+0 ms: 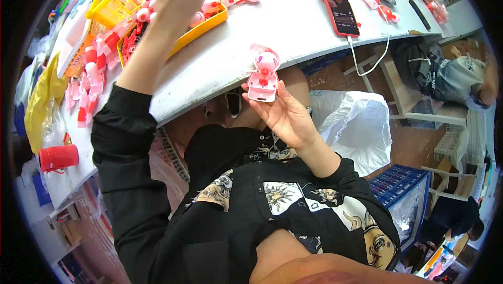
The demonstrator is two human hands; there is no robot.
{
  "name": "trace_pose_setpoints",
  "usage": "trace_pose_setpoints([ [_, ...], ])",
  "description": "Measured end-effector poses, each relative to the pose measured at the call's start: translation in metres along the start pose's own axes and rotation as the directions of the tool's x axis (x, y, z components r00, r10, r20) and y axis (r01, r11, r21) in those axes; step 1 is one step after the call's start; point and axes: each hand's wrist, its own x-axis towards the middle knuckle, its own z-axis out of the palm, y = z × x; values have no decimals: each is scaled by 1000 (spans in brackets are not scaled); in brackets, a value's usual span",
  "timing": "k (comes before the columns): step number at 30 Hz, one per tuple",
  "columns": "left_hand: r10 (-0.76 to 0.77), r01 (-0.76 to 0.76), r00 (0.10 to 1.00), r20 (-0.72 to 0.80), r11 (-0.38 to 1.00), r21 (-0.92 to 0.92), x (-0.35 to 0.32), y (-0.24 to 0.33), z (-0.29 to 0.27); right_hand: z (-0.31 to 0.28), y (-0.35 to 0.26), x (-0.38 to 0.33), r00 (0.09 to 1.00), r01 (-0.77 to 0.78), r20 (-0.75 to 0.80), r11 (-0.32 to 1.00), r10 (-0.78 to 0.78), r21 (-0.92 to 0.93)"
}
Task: The person assembles plastic toy figurines by fitting heads and accessories onto toy bases by hand.
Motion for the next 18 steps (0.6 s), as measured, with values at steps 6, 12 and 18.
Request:
trace_pose_setpoints([
  [6, -160, 127, 984, 71, 930, 344, -52, -121, 14, 1, 5, 7, 998, -51, 25, 999, 51, -15],
  [12, 140, -102, 986, -92, 936, 337, -26, -60, -11, -3, 1, 7, 999, -43, 26, 999, 43, -1],
  [18, 108, -73, 990, 95, 947, -312, -16, 5, -2, -2, 5, 6, 999, -27, 31, 1000, 27, -1],
])
